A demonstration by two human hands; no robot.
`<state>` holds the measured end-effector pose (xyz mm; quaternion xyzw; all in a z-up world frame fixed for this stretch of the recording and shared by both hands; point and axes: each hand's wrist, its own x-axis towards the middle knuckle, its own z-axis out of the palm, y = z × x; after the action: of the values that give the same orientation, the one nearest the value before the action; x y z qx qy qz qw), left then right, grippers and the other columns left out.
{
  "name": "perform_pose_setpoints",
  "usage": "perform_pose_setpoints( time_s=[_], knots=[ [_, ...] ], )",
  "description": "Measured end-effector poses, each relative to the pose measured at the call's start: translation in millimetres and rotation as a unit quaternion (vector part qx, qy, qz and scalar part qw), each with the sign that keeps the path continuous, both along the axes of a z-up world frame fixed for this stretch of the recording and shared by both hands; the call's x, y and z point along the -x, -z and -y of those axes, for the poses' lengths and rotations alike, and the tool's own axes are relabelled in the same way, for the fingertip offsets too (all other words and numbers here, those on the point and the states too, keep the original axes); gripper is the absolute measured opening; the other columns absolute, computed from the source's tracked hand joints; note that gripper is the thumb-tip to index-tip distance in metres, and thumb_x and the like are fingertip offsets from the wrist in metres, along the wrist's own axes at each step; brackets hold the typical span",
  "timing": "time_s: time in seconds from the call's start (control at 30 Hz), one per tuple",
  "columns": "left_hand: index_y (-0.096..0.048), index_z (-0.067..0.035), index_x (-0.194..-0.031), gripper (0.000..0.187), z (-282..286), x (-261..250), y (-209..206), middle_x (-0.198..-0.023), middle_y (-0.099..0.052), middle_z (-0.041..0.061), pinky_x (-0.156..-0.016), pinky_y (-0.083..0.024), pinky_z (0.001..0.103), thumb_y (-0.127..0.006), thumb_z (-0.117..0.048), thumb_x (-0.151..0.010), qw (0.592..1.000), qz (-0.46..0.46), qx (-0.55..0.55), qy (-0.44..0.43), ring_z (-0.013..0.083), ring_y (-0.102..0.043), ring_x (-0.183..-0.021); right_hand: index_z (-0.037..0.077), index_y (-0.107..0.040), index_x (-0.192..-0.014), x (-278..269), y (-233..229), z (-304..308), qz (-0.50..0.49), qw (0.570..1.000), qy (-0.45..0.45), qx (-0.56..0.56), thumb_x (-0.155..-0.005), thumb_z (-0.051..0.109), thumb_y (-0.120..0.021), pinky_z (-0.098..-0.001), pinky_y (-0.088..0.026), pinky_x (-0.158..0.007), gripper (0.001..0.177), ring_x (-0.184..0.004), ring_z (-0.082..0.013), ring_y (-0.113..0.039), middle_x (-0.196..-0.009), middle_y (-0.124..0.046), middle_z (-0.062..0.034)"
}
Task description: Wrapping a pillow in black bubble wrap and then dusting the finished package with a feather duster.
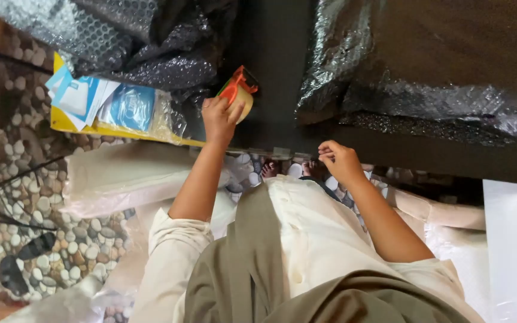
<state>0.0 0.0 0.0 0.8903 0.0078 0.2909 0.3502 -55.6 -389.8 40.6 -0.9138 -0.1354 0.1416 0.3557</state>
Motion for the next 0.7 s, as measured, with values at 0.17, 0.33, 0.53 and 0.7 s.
perform_pose_setpoints(
  time_s=[0.17,0.33,0.53,0.7],
  knots=[
    [-0.064,-0.01,-0.076,0.036,-24,-10,65,-0.078,-0.058,0.007,-0.091,-0.05,0.037,-0.093,-0.031,-0.079,0.995,0.021,-0.048,0.083,0.0307,-0.061,-0.086,0.015,-0.074,-0.109,22,-2,43,0.027,0.997,0.064,0.023,-0.091,0.01,-0.074,-0.0364,-0.059,-0.087,0.02,-0.097,-0.0261,-0.075,-0.098,-0.077,-0.0067],
    [-0.062,-0.015,-0.076,0.039,1,-2,19,-0.078,-0.058,0.002,-0.116,-0.035,0.056,-0.086,-0.046,-0.083,0.95,0.095,-0.264,0.138,0.0248,-0.061,-0.093,0.016,-0.074,-0.108,20,-5,77,0.079,0.992,0.082,0.048,-0.09,0.011,-0.073,-0.0377,-0.059,-0.087,0.019,-0.095,-0.0274,-0.074,-0.095,-0.075,-0.0057],
    [-0.066,-0.017,-0.081,0.038,13,-10,17,-0.08,-0.059,0.005,-0.111,-0.046,0.056,-0.089,-0.047,-0.075,0.95,0.076,-0.299,0.05,0.0292,-0.064,-0.087,0.018,-0.075,-0.105,4,-21,115,0.116,0.986,0.105,0.05,-0.09,0.012,-0.072,-0.0386,-0.058,-0.091,0.016,-0.1,-0.0263,-0.073,-0.097,-0.075,-0.005],
    [-0.067,-0.009,-0.115,0.051,90,-12,-50,-0.108,-0.06,0.012,-0.1,-0.049,0.045,-0.084,-0.036,-0.075,0.974,0.002,-0.22,0.045,0.0308,-0.064,-0.101,0.013,-0.076,-0.116,-40,-31,163,0.217,0.966,0.092,0.102,-0.093,0.008,-0.07,-0.0388,-0.053,-0.102,0.024,-0.114,-0.0259,-0.068,-0.111,-0.072,-0.0058]
  ],
)
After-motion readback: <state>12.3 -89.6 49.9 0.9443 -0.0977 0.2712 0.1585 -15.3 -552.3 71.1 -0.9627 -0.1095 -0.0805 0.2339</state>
